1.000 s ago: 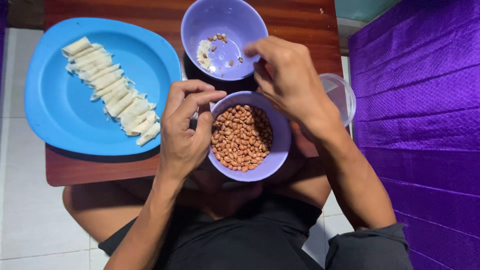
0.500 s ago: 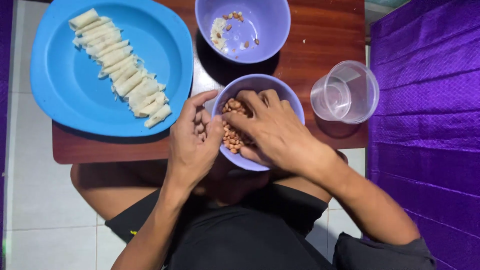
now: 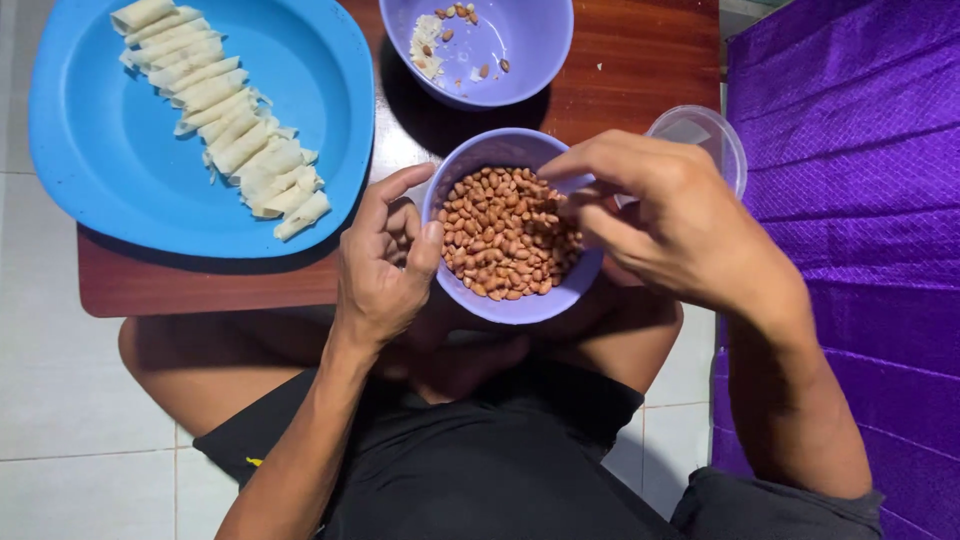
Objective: Sorting through a bowl of peanuts by hand to remove debris or damaged nuts into a separate container
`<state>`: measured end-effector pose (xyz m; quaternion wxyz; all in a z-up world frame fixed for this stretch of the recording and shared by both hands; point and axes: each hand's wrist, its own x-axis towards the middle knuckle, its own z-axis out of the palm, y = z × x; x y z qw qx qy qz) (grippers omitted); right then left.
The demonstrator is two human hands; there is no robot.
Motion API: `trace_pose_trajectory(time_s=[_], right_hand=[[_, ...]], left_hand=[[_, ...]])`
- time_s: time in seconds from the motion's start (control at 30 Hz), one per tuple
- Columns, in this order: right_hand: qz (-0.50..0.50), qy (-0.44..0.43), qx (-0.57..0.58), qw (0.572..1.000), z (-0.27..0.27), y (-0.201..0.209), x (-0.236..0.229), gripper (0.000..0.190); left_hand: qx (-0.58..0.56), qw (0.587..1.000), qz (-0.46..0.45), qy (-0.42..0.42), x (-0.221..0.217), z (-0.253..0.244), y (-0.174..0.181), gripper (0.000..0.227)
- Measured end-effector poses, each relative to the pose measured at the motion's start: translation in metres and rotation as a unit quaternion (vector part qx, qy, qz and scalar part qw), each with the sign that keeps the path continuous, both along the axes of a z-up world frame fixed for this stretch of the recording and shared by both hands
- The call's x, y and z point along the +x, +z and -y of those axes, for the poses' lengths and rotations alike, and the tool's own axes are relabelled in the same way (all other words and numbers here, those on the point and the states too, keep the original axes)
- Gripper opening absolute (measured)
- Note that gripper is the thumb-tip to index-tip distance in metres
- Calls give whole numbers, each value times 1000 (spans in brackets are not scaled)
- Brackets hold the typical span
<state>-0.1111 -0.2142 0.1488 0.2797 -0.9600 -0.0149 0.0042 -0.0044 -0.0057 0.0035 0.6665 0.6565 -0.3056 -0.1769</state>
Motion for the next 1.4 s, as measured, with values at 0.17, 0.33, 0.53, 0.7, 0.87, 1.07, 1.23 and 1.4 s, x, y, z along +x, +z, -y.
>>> trace_pose_trajectory(time_s=[0.17,0.33,0.53,0.7,0.87,1.07,1.23,1.4], right_hand=[[3,-26,-40,999,1,4,-10,29],[-3,-50,-71,996,-4,7,-16,36],[-91,-54,-68,992,-17,-9,-10,42],[-118,29,-143,982,-37,-60,18,76],[-84,36,-75,993,-18,-84,27,48],[12,46,78,996,-10,-37,23,26],[8,15,50,999,-1,-8,8,27],[-3,-86,-50,995,2,6,-16,17]], left_hand=[[-3,1000,21,-8,4,-2,-6,50],[16,998,55,9,2,-3,-11,52],[35,997,58,29,2,-1,-9,54],[51,997,62,14,4,0,-9,54],[57,998,29,0,6,-2,-4,56],[60,998,23,2,4,-2,-4,56],[54,998,27,1,3,-2,-4,53],[53,998,39,11,2,-1,-7,53]])
